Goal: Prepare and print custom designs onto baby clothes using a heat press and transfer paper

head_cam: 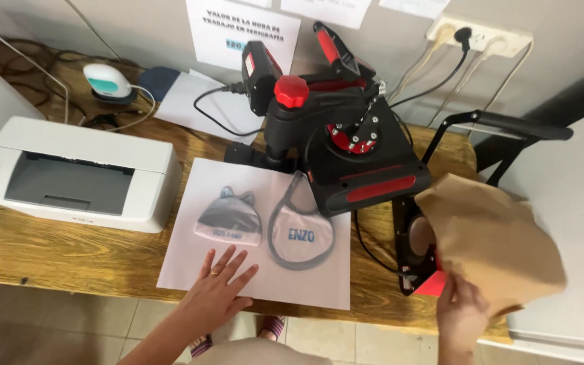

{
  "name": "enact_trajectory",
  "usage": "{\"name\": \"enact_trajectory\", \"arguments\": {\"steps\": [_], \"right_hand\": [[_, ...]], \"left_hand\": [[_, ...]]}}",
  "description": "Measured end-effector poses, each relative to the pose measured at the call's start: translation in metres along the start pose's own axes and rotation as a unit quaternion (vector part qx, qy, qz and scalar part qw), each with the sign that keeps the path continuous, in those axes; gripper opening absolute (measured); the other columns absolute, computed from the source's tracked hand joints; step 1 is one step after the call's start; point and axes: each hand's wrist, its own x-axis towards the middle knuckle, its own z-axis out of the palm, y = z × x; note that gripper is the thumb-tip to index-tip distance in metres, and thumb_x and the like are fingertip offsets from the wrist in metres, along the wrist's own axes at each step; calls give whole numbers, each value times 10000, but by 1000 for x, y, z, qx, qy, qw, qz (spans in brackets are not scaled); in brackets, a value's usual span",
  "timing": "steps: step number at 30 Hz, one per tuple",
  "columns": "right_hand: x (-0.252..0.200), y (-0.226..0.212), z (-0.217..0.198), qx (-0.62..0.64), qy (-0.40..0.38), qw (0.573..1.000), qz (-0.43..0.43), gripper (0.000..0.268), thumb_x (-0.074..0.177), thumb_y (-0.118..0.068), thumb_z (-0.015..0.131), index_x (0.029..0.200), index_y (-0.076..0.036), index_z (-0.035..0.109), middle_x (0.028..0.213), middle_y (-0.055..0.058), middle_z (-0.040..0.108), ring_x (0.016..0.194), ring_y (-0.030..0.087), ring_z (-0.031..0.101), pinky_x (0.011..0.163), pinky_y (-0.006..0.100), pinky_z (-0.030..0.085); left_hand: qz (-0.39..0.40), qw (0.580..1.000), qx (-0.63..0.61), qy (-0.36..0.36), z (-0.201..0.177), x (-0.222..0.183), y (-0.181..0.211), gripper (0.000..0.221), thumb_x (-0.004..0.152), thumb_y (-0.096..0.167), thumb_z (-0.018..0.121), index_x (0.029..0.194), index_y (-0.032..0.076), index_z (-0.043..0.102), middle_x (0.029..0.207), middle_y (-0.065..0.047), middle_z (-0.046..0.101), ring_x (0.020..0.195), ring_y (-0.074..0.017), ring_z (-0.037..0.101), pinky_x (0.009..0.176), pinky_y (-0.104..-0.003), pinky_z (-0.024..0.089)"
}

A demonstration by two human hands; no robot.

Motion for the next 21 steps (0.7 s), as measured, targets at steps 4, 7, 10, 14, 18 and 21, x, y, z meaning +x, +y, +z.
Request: {"name": "enact_trajectory", "arguments": {"steps": [4, 7, 10, 14, 18, 21], "right_hand": [[44, -44, -45, -34, 82, 994, -66, 209, 1038, -171, 833, 1246, -168, 827, 1034, 31, 697, 737, 204, 630, 628, 359, 519], [58, -84, -60, -19, 3, 996, -85, 398, 981, -233, 760, 1369, -302, 711, 1220, -11, 649, 746, 163, 622, 502, 330, 446], [50, -155, -69, 94, -100, 980, -147, 513, 939, -179, 616, 1447, -227, 565, 1317, 70, 640, 644, 159, 572, 433, 318, 422], [81, -344, -163, 99, -537, 813, 204, 505, 944, -729, 307, 1309, -507, 576, 1298, -103, 656, 1127, 238, 696, 1014, 413, 490], [10, -376, -140, 150, -88, 931, -321, 393, 886, -214, 616, 1268, -124, 635, 1017, 91, 654, 637, 218, 638, 398, 354, 485], [-12, -382, -152, 358, -218, 886, -199, 275, 976, -190, 620, 1218, -60, 617, 963, 177, 610, 638, 443, 630, 527, 536, 514]], "left_hand": [[1, 995, -71, -74, -34, 15, 15, 693, 1017, 526, 553, 1586, 182, 356, 1655, -205, 206, 1544, -392, 79, 1211, -578, 35], [-26, 973, -179, -142, -73, 40, 30, 662, 1052, 496, 508, 1600, 170, 330, 1671, -214, 160, 1546, -384, 53, 1212, -557, 65], [-86, 920, -343, -168, -112, 61, 43, 684, 1021, 488, 501, 1605, 205, 282, 1666, -175, 258, 1506, -364, 252, 1183, -568, 269], [-189, 653, -725, -114, -108, 74, 30, 1097, 792, 690, 560, 1644, 301, -10, 1521, -295, 504, 1399, -400, 547, 1110, -453, 482], [-341, 659, -660, -120, -129, 86, 16, 962, 771, 623, 538, 1630, 426, 153, 1689, -87, 287, 1251, -284, 611, 852, -433, 589], [-244, 627, -725, -145, -83, 81, 1, 759, 845, 26, 685, 1552, 221, 490, 944, -136, 763, 747, -173, 689, 622, -253, 523]]}}
